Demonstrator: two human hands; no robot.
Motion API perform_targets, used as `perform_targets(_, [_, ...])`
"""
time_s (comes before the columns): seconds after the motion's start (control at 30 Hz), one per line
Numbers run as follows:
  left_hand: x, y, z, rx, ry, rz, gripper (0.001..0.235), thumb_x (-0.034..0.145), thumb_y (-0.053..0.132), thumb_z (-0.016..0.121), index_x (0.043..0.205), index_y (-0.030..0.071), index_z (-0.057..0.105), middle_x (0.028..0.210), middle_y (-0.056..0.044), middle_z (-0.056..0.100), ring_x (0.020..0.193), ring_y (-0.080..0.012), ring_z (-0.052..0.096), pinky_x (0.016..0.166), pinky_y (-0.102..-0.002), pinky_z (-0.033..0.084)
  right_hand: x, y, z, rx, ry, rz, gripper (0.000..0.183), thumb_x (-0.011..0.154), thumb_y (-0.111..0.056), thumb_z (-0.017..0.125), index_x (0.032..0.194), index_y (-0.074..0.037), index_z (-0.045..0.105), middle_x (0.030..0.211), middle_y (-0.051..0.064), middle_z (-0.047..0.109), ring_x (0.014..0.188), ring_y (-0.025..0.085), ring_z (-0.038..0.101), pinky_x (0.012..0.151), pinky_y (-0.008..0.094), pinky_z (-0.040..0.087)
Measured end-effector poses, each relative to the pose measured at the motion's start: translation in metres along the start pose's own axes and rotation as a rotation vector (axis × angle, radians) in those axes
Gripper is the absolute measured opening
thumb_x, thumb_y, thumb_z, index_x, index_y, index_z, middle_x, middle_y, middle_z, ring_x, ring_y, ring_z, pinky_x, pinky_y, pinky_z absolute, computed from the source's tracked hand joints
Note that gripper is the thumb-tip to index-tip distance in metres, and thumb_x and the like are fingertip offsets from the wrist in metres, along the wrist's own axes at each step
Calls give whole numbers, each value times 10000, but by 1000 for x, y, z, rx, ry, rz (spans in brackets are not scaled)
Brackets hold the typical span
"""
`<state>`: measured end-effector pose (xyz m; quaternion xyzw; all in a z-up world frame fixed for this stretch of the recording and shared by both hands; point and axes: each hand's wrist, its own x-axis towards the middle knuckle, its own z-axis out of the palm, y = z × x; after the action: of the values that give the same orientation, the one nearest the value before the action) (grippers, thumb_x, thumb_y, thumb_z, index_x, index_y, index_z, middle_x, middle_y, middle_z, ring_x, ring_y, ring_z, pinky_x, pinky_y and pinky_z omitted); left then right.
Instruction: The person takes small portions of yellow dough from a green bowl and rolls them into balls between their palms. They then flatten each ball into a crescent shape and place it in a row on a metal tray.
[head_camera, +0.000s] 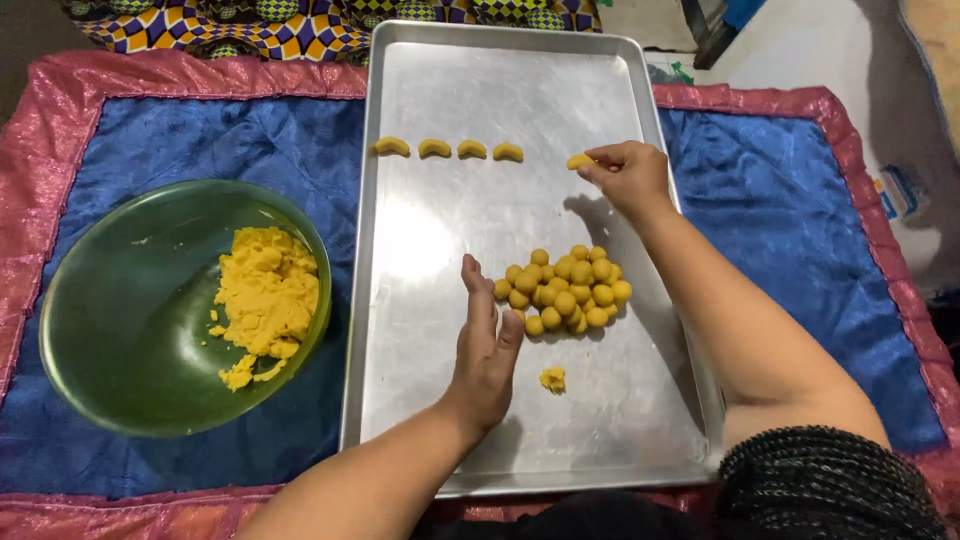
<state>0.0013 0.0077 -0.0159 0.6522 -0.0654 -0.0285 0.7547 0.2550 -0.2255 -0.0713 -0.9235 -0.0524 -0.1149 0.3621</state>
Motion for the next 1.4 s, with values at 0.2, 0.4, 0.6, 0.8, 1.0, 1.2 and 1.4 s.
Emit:
perform_targets(0.2, [6,5,1,71,57,-152,1073,865,683,421,1568,70,-109,1690,-141,-106,1563,-308,-31,1224,-475,62,42,-1,32,76,-77,166,256,779,-212,909,1013,-163,819,958,-2,766,872,95,704,819,186,579])
perform_targets(0.4, [8,5,-1,83,63,-178,1041,880,654,433,1574,78,-86,1691,-150,-97,1564,-302,-41,1222,-470,40,45,-14,48,84,-136,159,221,783,-187,898,988,-157,822,986,4,761,896,114,718,844,189,593])
perform_targets(0.6, [7,-2,-1,105,64,-175,1006,897,612,449,1576,87,-75,1695,-128,-101,1566,-308,-17,1225,-467,56,41,-2,56,140,-104,116,289,777,-166,911,1043,-126,805,982,11,738,881,107,698,837,182,597])
perform_targets(0.8, [8,-2,-2,99,66,-159,991,915,570,466,1571,75,-88,1693,-134,-109,1564,-307,-44,1228,-457,42,51,4,48,138,-184,173,461,805,-256,900,1184,-42,747,774,-16,711,774,50,630,823,204,596])
perform_targets(1.0, [9,0,-3,89,67,-198,1010,896,591,474,1577,98,-85,1691,-150,-89,1563,-306,-40,1223,-465,40,44,-6,36,208,-221,245,161,881,-112,793,1041,-89,795,986,69,782,865,137,746,826,207,632])
perform_targets(1.2, [9,2,-2,73,70,-217,1005,894,586,477,1580,109,-81,1694,-136,-89,1563,-300,-30,1221,-453,51,44,-18,37,188,-248,234,131,873,-148,820,1002,-128,810,944,41,790,858,105,735,852,169,615])
perform_targets(1.4, [9,2,-2,76,65,-222,1019,885,613,464,1579,116,-93,1694,-135,-87,1564,-297,-33,1221,-457,47,46,-14,37,102,-271,199,148,893,-171,809,1041,-171,814,966,8,778,888,107,704,811,193,567])
